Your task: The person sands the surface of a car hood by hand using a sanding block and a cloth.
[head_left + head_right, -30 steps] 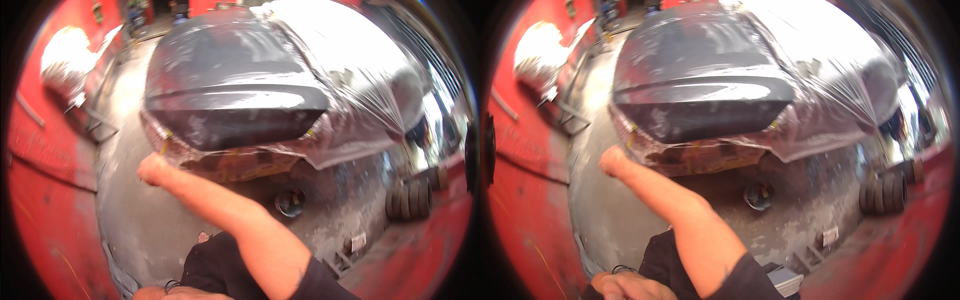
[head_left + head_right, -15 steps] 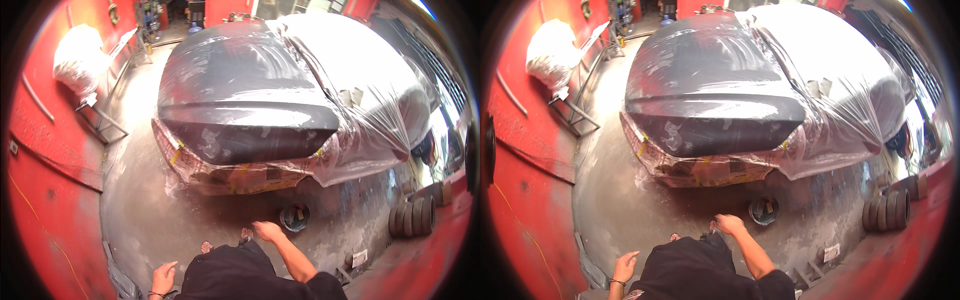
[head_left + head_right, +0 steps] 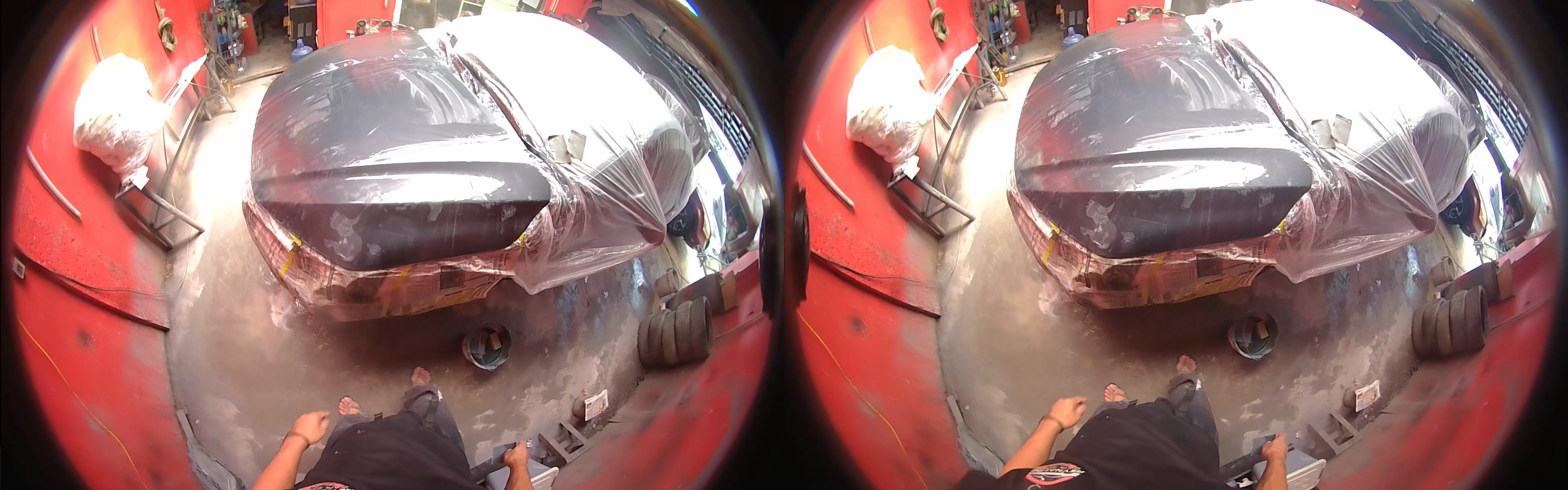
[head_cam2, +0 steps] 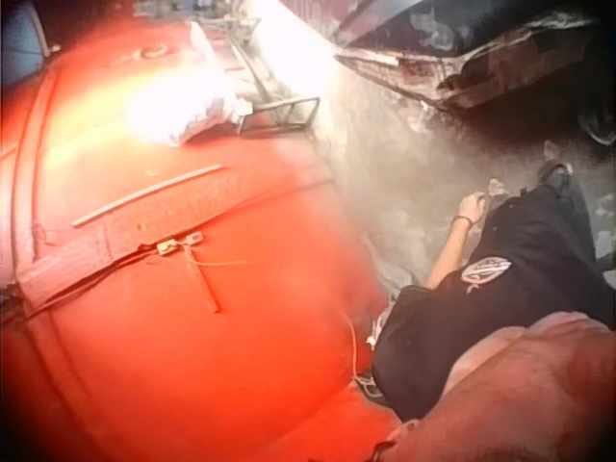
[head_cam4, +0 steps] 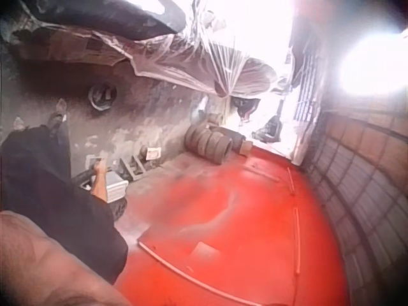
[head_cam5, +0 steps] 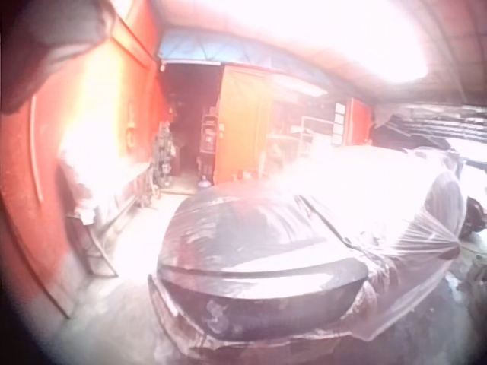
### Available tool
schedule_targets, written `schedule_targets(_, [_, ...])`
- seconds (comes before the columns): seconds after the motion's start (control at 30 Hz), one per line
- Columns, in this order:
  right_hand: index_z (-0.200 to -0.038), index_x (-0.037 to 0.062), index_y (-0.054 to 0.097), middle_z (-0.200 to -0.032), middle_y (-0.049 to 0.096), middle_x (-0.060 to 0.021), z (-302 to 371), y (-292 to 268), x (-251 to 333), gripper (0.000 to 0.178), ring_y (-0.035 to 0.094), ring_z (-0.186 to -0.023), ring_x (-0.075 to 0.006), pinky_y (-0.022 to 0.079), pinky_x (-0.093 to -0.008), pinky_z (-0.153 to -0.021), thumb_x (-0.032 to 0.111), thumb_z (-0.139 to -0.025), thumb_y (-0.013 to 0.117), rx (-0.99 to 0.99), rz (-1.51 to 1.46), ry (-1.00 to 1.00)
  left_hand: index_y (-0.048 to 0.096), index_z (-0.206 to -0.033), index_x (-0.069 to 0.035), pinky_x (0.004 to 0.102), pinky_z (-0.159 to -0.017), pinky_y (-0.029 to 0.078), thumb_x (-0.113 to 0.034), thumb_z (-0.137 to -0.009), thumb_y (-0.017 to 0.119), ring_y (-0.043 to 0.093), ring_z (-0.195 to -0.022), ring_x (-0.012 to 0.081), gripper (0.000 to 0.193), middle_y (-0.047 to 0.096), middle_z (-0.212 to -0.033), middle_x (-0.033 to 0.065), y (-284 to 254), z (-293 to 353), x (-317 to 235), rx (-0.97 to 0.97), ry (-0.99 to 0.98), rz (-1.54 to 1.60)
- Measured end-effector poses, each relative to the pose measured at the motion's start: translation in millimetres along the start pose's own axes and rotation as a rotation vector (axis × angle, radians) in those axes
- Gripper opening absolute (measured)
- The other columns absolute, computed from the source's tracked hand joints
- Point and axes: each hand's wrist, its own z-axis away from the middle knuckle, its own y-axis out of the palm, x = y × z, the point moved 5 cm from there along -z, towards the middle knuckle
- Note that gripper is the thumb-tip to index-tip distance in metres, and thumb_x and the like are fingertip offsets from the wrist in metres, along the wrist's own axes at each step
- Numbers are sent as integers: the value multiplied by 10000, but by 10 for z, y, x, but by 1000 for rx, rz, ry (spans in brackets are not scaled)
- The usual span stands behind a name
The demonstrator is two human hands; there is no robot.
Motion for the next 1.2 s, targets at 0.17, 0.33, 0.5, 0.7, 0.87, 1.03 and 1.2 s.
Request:
schedule_targets(0.17, [-1328, 6, 631, -1356, 726, -260, -315, -226, 310, 433, 694, -1284, -431, 552, -462, -1097, 134, -928, 735, -93, -146, -124, 709, -1461, -137, 479, -1101, 561, -363, -1036, 648, 724, -1260, 390, 485, 770, -1337, 187, -258, -704, -1326, 18, 168, 24])
schedule_targets(0.33, [-1283, 43, 694, -1223, 774, -250, -1081, -137, 317, 468, 740, -1195, -416, 573, -489, -1051, 241, -867, 776, -300, -324, -418, 714, -1469, -208, 479, -1128, 549, -396, -1038, 649, 724, -1274, 375, 475, 779, -1343, 155, 164, -1036, -1921, 128, 162, -24])
schedule_targets(0.5, [-1259, 53, 713, -1127, 776, -270, -1205, -333, 563, 475, 748, -1083, -461, 596, -527, -943, 351, -898, 791, -73, -160, -462, 738, -1444, -250, 500, -1173, 509, -506, -1034, 632, 714, -1290, 376, 495, 782, -1342, 150, 620, -865, -1945, 216, 109, -129])
schedule_targets(0.7, [-1278, 55, 710, -1062, 774, -268, -2346, -271, 518, 408, 767, -965, -401, 600, -537, -833, 308, -960, 672, 23, -174, -629, 765, -1396, -245, 494, -1118, 543, -460, -1062, 629, 730, -1231, 386, 421, 794, -1281, 158, 490, -876, -2526, -59, 85, 88])
schedule_targets(0.87, [-1306, 40, 720, -1019, 758, -193, -2942, -620, 1137, 386, 739, -855, -313, 615, -460, -772, 227, -986, 610, -95, -325, -736, 793, -1334, -194, 457, -1055, 585, -398, -1072, 636, 759, -1154, 386, 368, 809, -1215, 162, -81, -898, -2837, -302, 77, 306])
schedule_targets(1.03, [-1379, 12, 711, -1031, 769, -137, -2849, -1025, 2035, 408, 728, -818, -234, 627, -400, -765, 77, -1004, 563, 19, -326, -996, 803, -1315, -170, 449, -1072, 573, -392, -1067, 631, 748, -1193, 376, 374, 804, -1244, 158, -592, -1266, -2678, -318, 0, 414])
schedule_targets(1.2, [-1358, 4, 725, -1015, 781, -125, -2846, -1423, 2027, 407, 717, -813, -213, 622, -396, -759, 31, -986, 561, 44, -405, -770, 818, -1293, -182, 446, -1116, 547, -424, -1033, 636, 718, -1276, 359, 399, 787, -1323, 146, -657, -2346, -2148, -59, -104, 316])
